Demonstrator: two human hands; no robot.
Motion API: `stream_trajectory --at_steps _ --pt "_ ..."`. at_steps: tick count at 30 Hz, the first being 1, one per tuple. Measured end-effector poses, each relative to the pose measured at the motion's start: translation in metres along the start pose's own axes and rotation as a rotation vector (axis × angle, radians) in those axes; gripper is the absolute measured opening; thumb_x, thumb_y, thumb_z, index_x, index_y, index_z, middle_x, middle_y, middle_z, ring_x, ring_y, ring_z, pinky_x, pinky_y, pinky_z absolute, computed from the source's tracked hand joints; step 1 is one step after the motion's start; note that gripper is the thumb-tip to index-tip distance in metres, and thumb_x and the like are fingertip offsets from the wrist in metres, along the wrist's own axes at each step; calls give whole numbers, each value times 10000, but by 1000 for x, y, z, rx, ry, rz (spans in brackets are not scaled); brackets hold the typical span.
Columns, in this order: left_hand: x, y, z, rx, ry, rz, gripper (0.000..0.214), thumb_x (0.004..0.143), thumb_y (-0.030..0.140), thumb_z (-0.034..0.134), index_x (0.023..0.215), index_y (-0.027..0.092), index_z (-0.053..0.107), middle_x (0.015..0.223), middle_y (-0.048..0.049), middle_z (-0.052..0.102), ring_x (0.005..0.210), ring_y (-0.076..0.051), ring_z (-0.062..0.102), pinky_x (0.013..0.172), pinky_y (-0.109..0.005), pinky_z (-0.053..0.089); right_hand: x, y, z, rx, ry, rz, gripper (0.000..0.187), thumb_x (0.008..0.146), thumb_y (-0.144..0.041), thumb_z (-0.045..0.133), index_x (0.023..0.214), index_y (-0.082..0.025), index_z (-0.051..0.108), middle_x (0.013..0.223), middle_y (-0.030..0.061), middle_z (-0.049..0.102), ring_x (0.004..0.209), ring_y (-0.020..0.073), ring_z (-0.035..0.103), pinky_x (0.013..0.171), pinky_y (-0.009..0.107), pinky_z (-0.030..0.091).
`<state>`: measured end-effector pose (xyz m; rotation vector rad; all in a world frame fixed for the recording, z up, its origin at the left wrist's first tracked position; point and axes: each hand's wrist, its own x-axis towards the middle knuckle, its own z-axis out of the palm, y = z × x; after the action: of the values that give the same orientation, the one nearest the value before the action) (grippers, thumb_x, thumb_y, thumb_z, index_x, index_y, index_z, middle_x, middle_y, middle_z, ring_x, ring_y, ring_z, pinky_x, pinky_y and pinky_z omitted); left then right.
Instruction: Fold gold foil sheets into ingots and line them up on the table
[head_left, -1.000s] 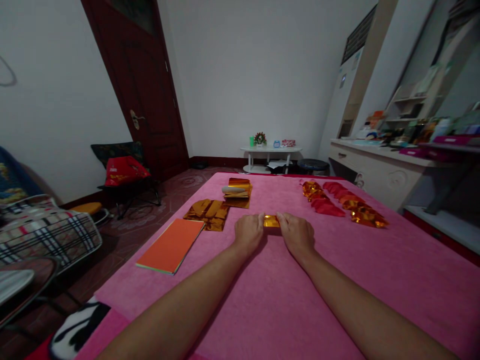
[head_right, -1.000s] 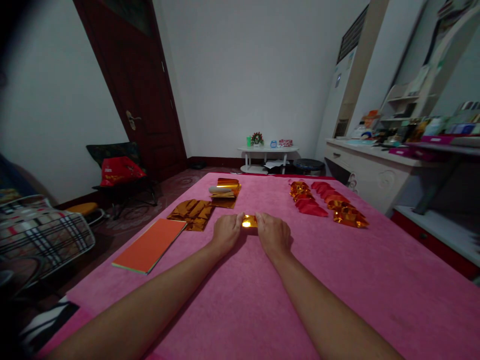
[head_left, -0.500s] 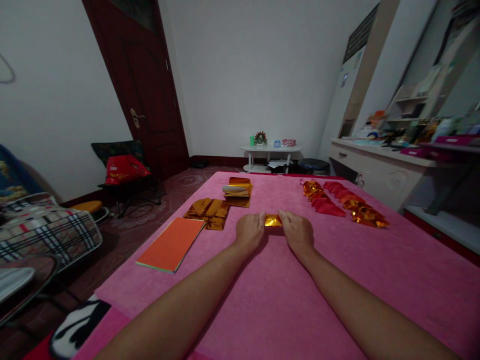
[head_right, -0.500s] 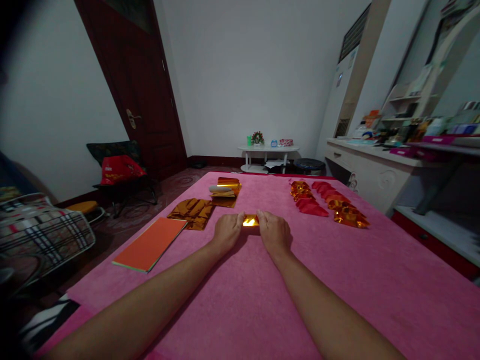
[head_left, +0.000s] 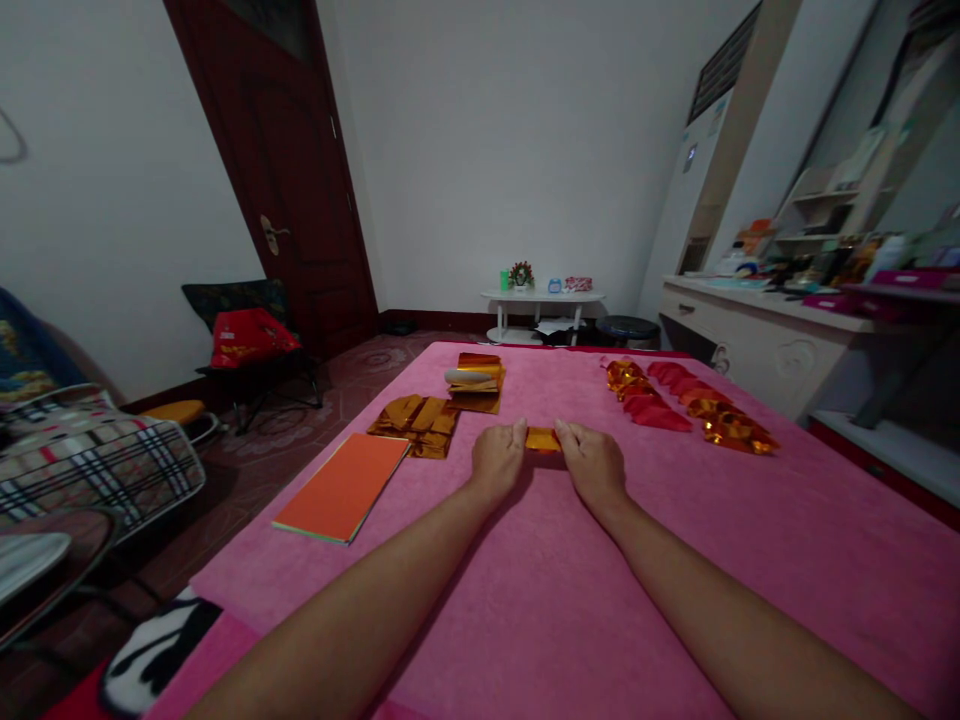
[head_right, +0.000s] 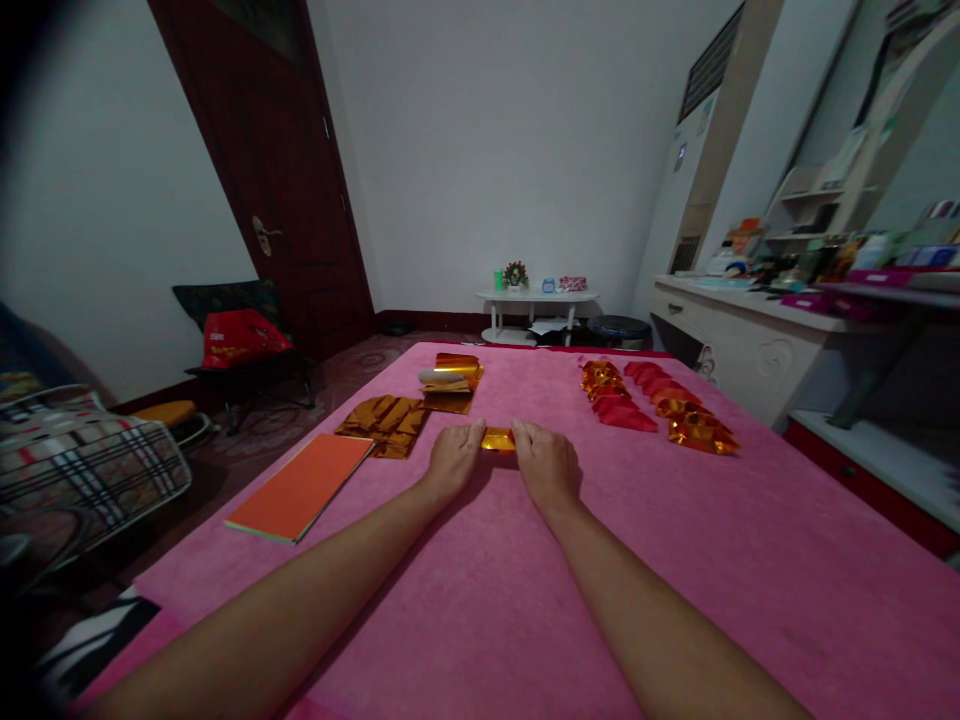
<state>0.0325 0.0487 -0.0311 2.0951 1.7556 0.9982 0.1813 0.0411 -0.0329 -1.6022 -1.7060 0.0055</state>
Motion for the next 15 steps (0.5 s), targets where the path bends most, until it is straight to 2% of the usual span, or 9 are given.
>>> stream_trajectory --at_steps 7,11,15 --pt "-1 1 -2 -38 -7 12 648 956 434 148 740 131 678 712 -96 666 676 -171 590 605 -250 353 1 4 0 245 75 17 517 880 -531 351 570 -173 559 492 -10 482 497 127 433 482 233 261" --pt "-1 1 -3 -179 43 75 608 960 424 133 771 151 642 750 -73 665 701 -159 594 619 -237 379 1 5 -1 294 128 -12 469 890 -506 357 615 -179 549 511 -19 478 510 125 423 491 229 275" --pt "0 0 -4 -180 77 100 524 963 392 181 813 163 628 785 -55 671 731 -155 602 657 -237 395 1 3 -5 274 150 -65 413 898 -458 379 642 -179 543 547 -21 491 529 118 419 514 223 290"
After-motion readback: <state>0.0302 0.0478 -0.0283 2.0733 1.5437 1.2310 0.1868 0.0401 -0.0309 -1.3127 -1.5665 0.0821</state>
